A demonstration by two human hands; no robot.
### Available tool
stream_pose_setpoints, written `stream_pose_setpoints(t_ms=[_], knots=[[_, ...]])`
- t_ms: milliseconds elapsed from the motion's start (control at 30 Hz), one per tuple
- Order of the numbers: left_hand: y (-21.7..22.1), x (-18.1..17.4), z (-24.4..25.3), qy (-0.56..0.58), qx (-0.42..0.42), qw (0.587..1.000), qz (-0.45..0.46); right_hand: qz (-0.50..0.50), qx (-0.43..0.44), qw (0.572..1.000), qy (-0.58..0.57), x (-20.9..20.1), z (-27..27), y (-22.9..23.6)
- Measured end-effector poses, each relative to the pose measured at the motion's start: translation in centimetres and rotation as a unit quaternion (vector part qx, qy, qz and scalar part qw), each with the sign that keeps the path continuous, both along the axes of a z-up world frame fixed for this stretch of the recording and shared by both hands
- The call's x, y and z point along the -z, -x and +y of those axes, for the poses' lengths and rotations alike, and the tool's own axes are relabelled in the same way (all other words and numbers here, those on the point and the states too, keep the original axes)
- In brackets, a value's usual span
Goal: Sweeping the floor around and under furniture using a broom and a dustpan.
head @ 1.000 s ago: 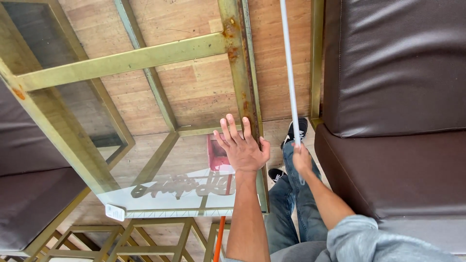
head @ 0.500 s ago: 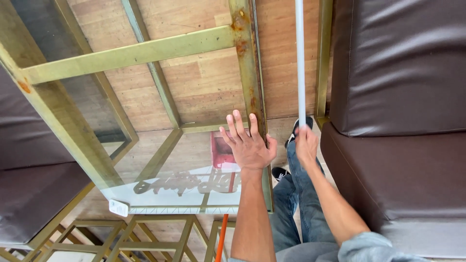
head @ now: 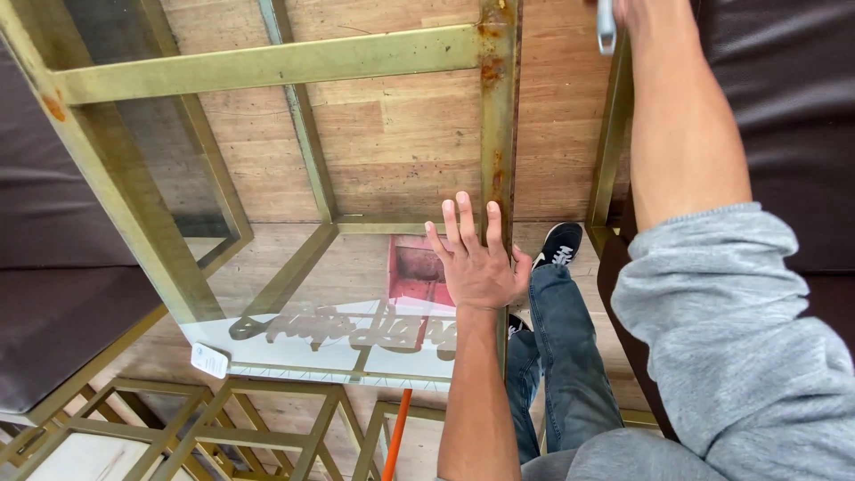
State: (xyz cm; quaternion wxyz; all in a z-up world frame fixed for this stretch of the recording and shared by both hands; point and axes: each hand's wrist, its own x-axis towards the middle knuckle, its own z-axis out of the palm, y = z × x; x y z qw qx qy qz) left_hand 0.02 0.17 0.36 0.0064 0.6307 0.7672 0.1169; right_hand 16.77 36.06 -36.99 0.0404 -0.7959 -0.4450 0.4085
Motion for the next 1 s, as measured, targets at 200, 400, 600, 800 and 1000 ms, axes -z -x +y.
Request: stream_pose_setpoints(t_ms=[200,400,600,800,1000], knots=[[0.0,-0.2,0.0,-0.004,-0.004,1.0,-0.001,-0.129,-0.057,0.99,0.02,-14.8,-15.5,0.3],[0.0,0.0,-0.2,-0.002,-0.009,1.0,0.0,-0.077,-0.05,0.995,0.035,-14.7,-27.9,-1.7],[0.1,0.0,-0.5,0.008,-0.002,1.0,0.011,0.017,-0.022,0.997,0.072,-23.7,-38.1,0.6],[-0.1,0.3,-0.6,0.035,-0.014,0.999,0.017,0.015,-0.007,0.984,0.178,-35.8,-50.3,-3.8],[0.1,-1.7,-0.8,0.094,-0.003,0.995,0.024,-0.036,-0.021,0.913,0.406,-40.4,-64.7,-13.0]])
